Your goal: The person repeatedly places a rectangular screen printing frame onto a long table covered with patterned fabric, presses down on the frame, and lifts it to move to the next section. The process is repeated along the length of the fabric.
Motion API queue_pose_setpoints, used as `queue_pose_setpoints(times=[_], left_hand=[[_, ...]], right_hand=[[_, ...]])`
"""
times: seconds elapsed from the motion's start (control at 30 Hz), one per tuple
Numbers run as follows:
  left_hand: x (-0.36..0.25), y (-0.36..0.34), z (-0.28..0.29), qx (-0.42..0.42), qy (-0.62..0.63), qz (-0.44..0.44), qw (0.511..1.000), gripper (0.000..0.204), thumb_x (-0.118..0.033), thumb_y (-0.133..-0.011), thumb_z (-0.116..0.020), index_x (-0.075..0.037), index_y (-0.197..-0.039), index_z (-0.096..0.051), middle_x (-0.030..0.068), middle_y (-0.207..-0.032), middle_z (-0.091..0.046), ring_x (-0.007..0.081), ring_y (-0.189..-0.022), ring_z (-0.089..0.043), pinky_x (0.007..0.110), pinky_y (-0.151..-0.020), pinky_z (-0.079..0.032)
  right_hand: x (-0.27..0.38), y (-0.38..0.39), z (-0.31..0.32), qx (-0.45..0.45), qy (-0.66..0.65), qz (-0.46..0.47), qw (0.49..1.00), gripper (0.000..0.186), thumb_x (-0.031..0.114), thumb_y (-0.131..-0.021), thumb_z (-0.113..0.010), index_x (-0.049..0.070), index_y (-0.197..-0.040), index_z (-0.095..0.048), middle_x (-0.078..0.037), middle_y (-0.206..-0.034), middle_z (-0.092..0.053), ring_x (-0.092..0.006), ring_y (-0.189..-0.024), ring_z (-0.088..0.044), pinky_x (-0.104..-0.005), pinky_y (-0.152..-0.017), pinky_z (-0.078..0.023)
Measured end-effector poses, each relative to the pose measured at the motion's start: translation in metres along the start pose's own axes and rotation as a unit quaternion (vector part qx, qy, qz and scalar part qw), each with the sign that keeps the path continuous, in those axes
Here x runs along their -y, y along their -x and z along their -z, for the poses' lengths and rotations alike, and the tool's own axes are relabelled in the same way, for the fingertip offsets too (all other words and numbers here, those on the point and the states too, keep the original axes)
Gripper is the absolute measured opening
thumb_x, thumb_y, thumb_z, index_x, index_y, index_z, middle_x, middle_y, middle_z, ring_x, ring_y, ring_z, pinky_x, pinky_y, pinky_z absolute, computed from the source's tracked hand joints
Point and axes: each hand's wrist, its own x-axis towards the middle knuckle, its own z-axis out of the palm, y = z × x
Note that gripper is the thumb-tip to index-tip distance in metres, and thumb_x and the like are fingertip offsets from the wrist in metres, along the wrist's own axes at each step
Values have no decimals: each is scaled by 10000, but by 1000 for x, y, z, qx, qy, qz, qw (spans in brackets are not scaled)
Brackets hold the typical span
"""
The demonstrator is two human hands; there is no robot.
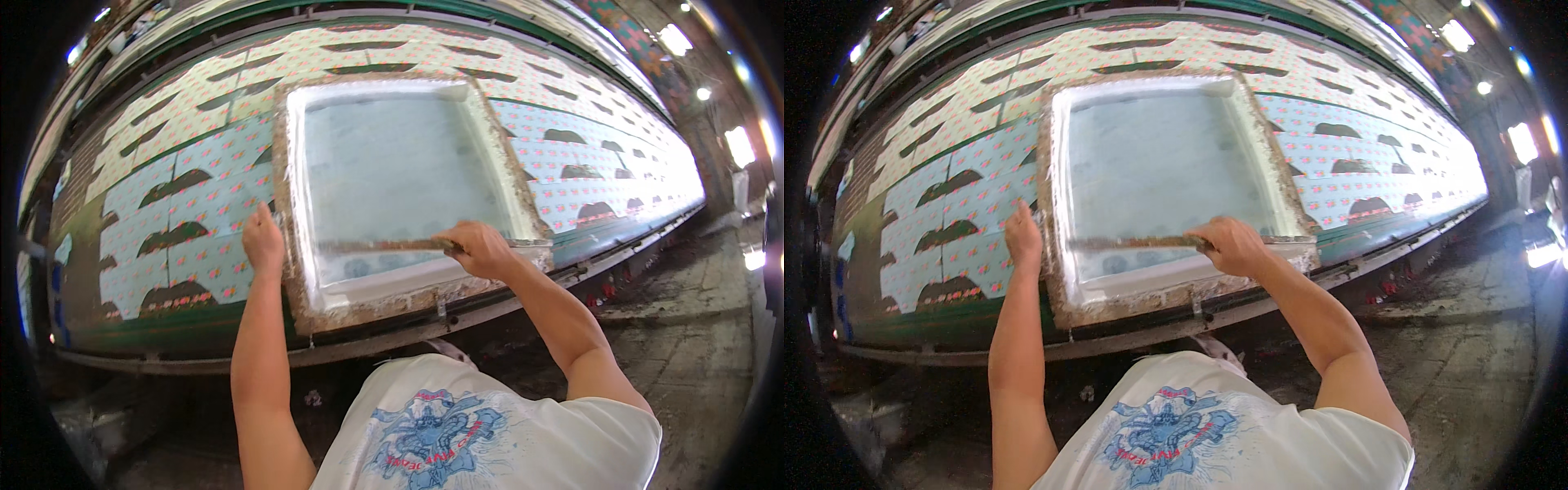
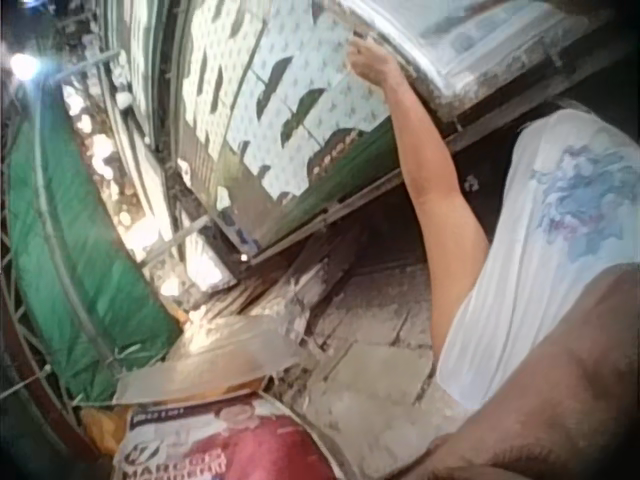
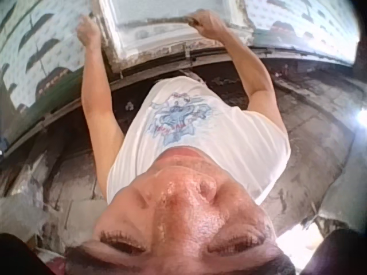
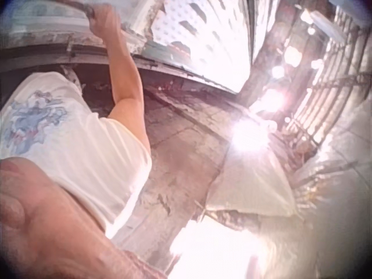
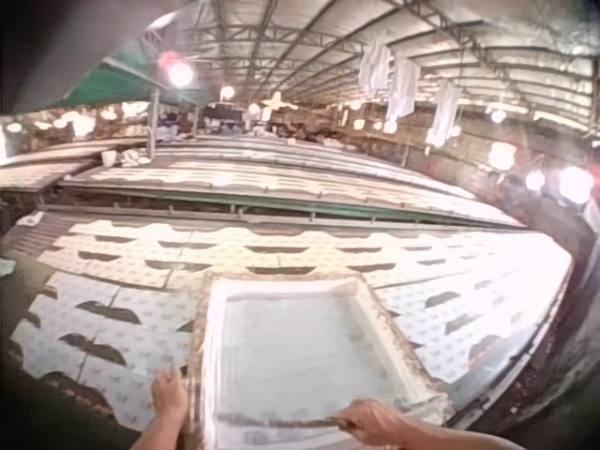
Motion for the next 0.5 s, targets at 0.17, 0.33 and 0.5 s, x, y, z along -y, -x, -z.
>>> queue_pose_setpoints(times=[0.17, 0.33, 0.5], left_hand=[[-5, 1, 0, -3, 28, -15, 999, 650, -517, -1144, -453, 57, -1032, -735, 310, -1054, -742, 521, -1021, -674, 569, -912, -503], [-3, -4, -6, -15, 16, -25, 999, 650, -519, -1154, -441, 53, -1012, -714, 296, -1003, -730, 506, -989, -673, 571, -872, -501], [-13, -1, -4, 9, 18, 19, 1000, 636, -515, -1166, -442, 51, -1002, -682, 268, -935, -697, 481, -920, -659, 561, -828, -492]], right_hand=[[-30, -41, 41, -98, 14, -103, 990, 410, 203, -925, -691, 122, -1322, -751, -197, -1087, -772, -443, -980, -735, -541, -862, -577], [-86, -89, 58, -261, 119, -147, 947, 380, 208, -925, -678, 63, -1270, -743, -204, -1164, -764, -437, -1049, -737, -543, -932, -585], [-153, -128, 61, -269, 190, -275, 904, 317, 191, -918, -679, 22, -1179, -737, -220, -1246, -741, -422, -1166, -720, -547, -1001, -574]])
